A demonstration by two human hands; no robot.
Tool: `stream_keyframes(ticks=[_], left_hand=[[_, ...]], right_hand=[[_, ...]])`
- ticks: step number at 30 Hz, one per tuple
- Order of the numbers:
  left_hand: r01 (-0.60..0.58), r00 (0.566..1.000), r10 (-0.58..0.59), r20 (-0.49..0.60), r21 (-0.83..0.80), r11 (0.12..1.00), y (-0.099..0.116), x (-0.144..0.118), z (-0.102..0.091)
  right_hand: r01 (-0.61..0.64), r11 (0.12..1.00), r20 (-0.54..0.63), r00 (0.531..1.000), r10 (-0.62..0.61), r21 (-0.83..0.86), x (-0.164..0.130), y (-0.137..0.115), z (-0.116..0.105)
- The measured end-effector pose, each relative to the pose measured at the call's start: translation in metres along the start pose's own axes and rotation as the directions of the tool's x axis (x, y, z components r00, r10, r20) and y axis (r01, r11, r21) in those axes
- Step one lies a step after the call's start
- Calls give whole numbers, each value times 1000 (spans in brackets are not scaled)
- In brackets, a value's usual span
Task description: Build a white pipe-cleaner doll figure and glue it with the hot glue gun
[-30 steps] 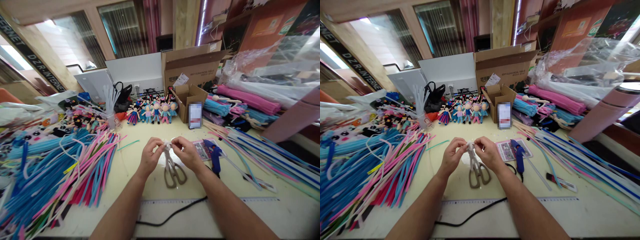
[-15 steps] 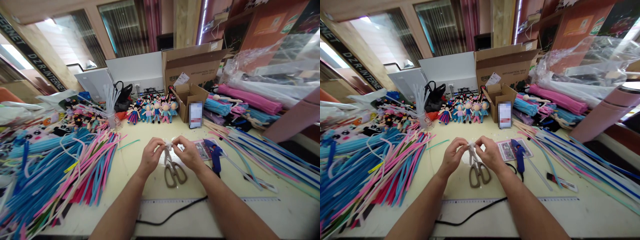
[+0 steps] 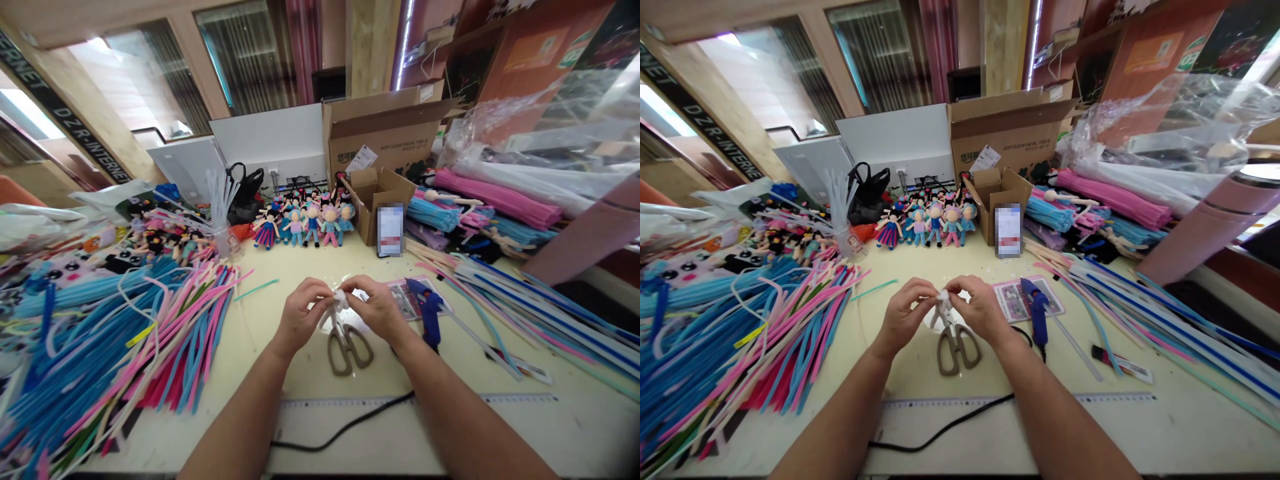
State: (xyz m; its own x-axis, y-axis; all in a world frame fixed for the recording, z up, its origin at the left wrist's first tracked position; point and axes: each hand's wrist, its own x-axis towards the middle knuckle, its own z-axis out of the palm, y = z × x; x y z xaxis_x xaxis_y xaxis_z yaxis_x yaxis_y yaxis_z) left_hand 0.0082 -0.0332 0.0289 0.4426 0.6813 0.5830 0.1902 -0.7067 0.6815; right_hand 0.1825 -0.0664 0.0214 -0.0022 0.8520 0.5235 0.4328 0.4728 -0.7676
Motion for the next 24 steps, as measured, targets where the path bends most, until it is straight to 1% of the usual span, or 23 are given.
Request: stream_keyframes(ticks=[4,6,7,10,13,17,20,24], left_hand=[[104,994,-105,-6,-84,991,-2,0,-2],[142,990,-143,-11,-79,987,-2,0,-2],[143,990,-144,-7,-60,988,-2,1,-2],[105,994,-105,9,-3,994,0,1,-2],[67,998,-67,-8,40,997,2,1,-3],[46,999,-48,10,137,990,4,-1,-5],[28,999,-31,11,185,982,3,-2,-6],[-10,1000,15,-20,212,977,2,-4,-4]], right_hand=[[-4,1000,10,1000,4,4,0,-2,-1],[-7,1000,17,1000,7,2,0,-3,0],[-7,1000,21,1000,7,4,0,-4,0],[-7,1000,32,999,7,11,-1,-7,1],[-1,1000,47,999,0,10,-2,-9,2],[-4,1000,65,998,3,9,-3,-10,3],[-11,1000,56,998,10,15,-3,-12,3],[-12,999,39,999,11,37,-3,-13,2]])
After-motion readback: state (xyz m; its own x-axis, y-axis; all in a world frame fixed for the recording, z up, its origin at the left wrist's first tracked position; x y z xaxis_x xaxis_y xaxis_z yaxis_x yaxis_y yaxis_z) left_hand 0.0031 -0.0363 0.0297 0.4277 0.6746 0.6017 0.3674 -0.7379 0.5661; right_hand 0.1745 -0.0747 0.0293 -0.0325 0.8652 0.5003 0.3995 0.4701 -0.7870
